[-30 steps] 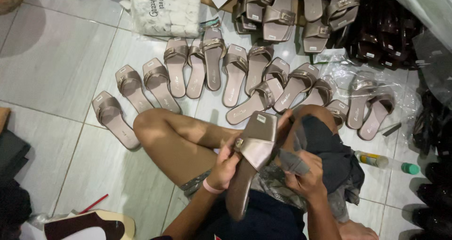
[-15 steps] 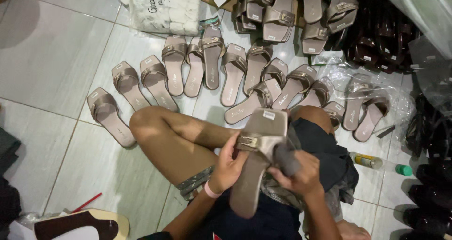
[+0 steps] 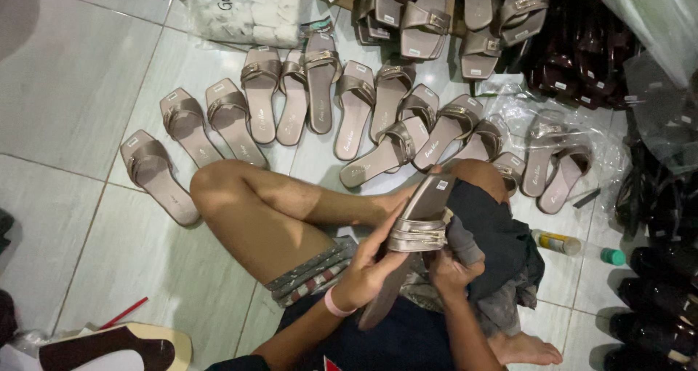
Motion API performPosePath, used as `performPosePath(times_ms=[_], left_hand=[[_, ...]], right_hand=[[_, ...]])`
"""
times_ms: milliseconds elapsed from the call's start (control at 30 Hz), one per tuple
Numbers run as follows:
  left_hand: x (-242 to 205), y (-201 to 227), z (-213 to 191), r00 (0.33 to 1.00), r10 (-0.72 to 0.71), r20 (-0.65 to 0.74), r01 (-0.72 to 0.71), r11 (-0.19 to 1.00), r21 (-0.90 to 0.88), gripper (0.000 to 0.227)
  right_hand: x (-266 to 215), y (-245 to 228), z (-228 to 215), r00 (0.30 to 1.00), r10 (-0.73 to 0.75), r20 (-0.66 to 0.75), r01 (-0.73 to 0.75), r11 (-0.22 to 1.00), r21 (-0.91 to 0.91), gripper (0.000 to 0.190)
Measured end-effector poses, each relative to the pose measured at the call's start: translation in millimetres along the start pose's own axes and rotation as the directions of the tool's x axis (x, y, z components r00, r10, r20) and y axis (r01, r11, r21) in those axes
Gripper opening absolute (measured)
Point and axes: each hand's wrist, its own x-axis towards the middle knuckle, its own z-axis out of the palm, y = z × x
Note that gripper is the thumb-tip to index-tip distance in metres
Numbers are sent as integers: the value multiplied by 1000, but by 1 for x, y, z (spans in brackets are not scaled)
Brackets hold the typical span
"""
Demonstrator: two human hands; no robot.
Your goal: The person sits on the floor and wipes multiple beige slippers with a dark cloth. They pick up each slipper, wipe the upper and sole surfaces, and place them back on the floor. The person occasionally picks up a small bottle, likely containing cleaning solution, and applies it to the cloth before continuing to wipe the slippers.
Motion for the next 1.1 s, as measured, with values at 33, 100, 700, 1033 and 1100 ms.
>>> performPosePath(times_ms=[33, 100, 700, 1033, 1100], left_hand=[[0, -2, -2, 999, -45, 15, 46, 991, -129, 68], [-2, -4, -4, 990, -129, 56, 140, 915, -377, 67], [3, 10, -6, 985, 168, -32, -123, 827, 549, 69], [-2, -5, -20, 999, 26, -18, -18, 941, 337, 71], [-4, -7, -28, 979, -187, -83, 193, 978, 80, 65]], right_hand=[[3, 0, -2, 997, -70, 20, 71, 997, -42, 23], [8, -5, -6, 995, -96, 40, 100, 987, -127, 18], [63, -84, -20, 668, -391, 634, 565, 820, -90, 19], [70, -82, -41, 628, -211, 749, 497, 850, -177, 23], [72, -79, -50, 609, -281, 742, 524, 844, -111, 26]])
